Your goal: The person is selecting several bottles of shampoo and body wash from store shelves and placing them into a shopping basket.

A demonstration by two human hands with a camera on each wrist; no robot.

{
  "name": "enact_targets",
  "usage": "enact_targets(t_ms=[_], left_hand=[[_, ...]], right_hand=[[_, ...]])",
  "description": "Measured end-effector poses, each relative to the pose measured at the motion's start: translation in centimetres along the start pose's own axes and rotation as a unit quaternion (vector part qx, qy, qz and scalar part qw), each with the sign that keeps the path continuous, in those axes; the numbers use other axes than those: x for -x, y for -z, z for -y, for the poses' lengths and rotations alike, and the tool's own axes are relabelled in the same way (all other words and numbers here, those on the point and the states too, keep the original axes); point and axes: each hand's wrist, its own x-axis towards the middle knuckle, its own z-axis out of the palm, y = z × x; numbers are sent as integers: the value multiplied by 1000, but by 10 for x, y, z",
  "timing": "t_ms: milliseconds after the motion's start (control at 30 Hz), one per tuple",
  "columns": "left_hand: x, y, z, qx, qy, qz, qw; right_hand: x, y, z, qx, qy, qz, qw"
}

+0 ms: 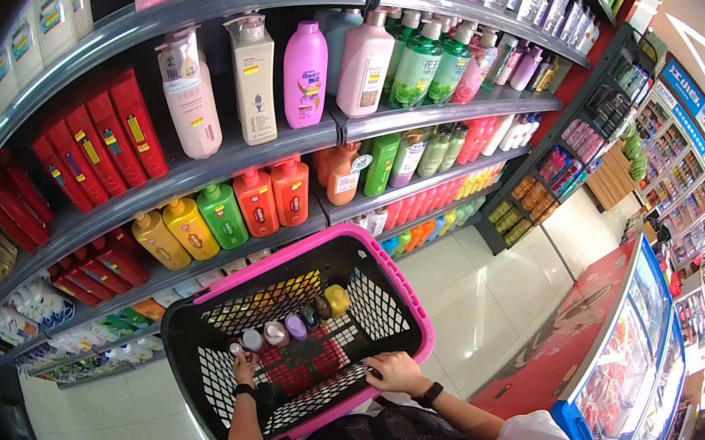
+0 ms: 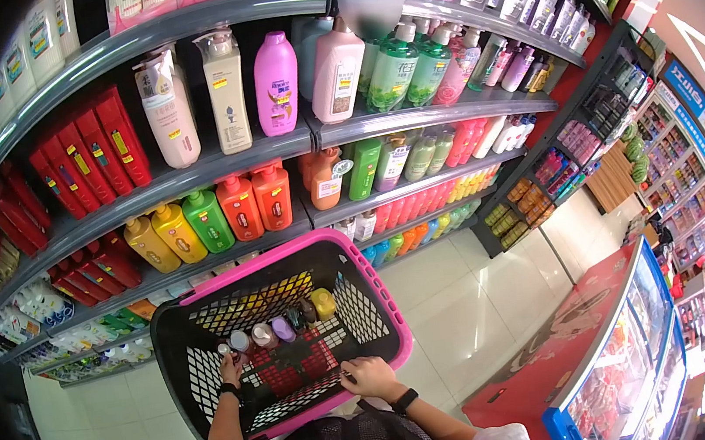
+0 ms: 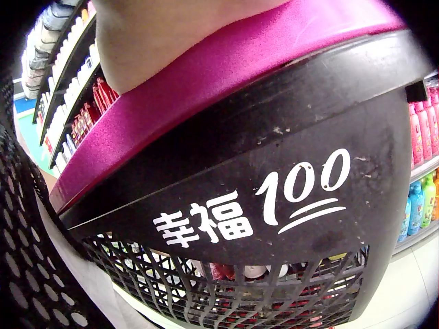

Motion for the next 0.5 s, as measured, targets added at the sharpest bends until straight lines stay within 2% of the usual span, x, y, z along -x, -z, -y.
enact_targets(t_ms=[500], left_hand=[[-10, 0, 8, 34, -22, -10, 999]], right_hand=[[1, -2, -2, 4, -4, 9, 1000]])
